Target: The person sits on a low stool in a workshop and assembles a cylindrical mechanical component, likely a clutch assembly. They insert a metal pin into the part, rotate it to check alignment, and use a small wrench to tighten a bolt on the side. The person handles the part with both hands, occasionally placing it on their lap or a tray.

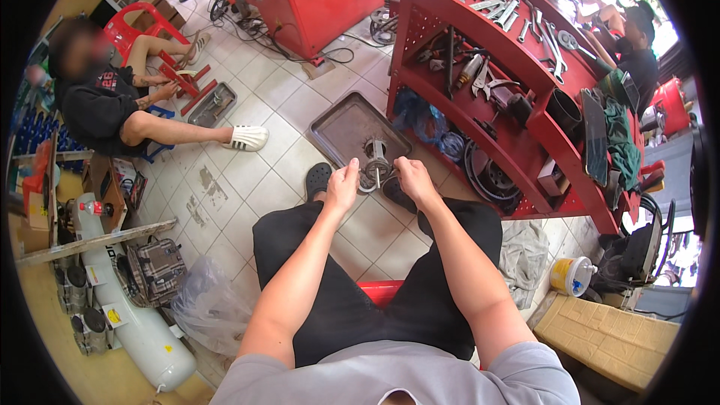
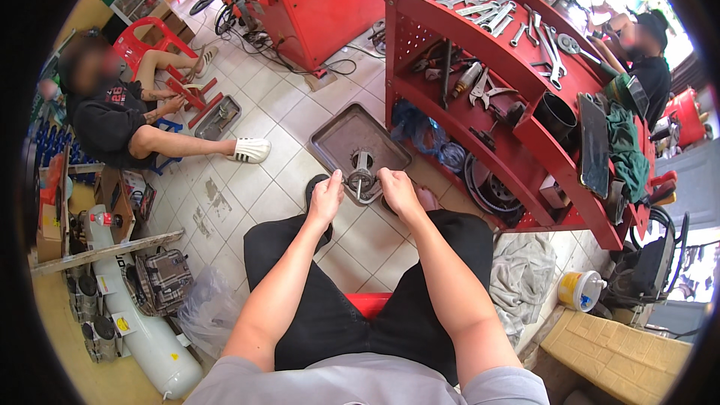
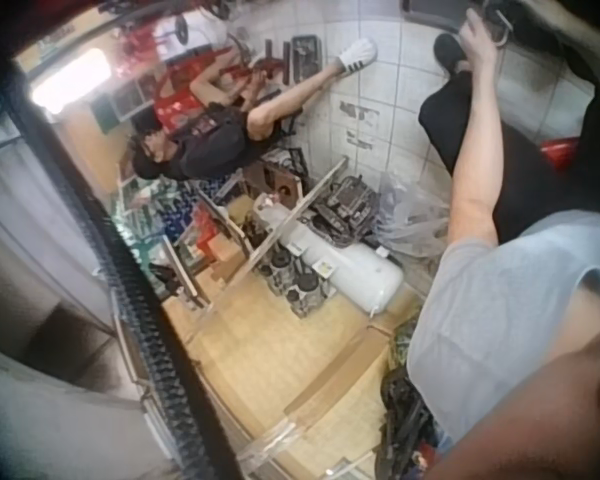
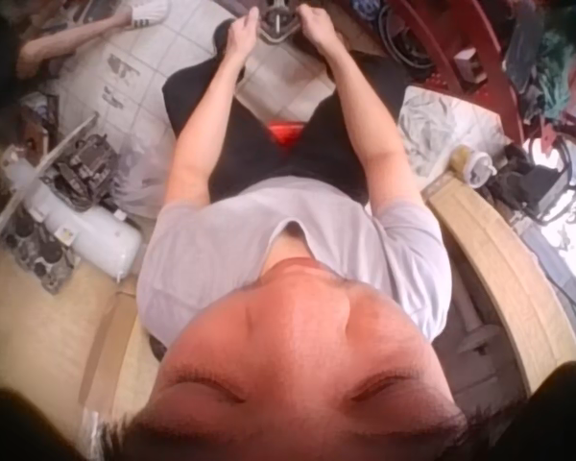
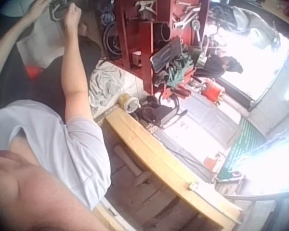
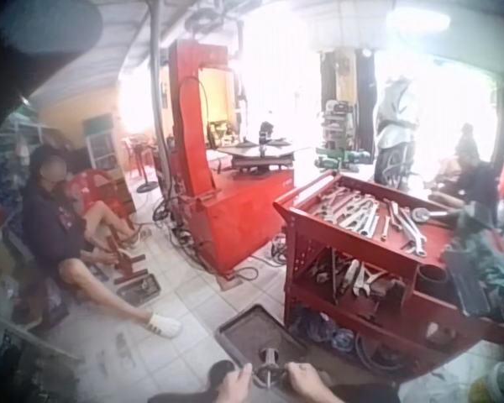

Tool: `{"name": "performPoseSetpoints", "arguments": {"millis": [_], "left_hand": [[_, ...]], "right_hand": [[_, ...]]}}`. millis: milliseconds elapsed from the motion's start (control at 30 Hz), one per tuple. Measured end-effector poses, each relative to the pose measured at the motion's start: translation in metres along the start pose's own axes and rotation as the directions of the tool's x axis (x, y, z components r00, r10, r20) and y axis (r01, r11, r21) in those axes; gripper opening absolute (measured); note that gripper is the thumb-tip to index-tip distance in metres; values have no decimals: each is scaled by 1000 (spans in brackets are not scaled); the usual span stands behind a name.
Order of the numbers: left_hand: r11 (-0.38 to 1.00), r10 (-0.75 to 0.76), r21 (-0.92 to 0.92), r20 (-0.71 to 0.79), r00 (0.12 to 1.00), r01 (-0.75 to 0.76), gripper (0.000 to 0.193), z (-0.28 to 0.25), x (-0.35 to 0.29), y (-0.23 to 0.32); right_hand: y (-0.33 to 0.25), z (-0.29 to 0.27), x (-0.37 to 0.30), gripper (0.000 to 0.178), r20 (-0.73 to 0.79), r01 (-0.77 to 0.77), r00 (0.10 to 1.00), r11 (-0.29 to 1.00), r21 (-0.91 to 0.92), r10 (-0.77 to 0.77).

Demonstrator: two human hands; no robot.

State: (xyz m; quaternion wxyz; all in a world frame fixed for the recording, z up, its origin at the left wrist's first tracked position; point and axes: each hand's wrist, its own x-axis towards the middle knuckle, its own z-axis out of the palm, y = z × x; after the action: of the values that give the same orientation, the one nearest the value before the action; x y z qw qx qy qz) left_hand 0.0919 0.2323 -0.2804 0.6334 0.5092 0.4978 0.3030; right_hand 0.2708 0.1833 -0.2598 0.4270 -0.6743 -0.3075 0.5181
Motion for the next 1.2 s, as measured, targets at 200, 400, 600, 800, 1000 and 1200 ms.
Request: {"name": "performPoseSetpoints", "arguments": {"millis": [200,400,600,800,1000,1200], "left_hand": [[962,-117,249,16,993,109,42,-2,-4,-6],[951,-26,307,-20,999,31,45,-3,-4,-1],[890,120,451,-90,989,-67,47,-1,-8,13],[707,234,683,22,972,-185,42,-3,-18,26],[621,157,765,91,983,-170,42,-3,-21,25],[689,257,697,24,966,-201,44,-7,-13,22]], "right_hand": [[-7,3,-12,47,-18,-65,998,971,-229,63],[-9,5,-8,62,23,-23,999,952,-306,31],[3,3,-3,51,58,12,998,941,-338,8],[-5,3,-13,43,46,80,997,708,-701,-68],[-12,4,-17,26,118,249,968,783,-570,-222],[-29,6,-44,27,226,334,942,759,-559,-247]]}}
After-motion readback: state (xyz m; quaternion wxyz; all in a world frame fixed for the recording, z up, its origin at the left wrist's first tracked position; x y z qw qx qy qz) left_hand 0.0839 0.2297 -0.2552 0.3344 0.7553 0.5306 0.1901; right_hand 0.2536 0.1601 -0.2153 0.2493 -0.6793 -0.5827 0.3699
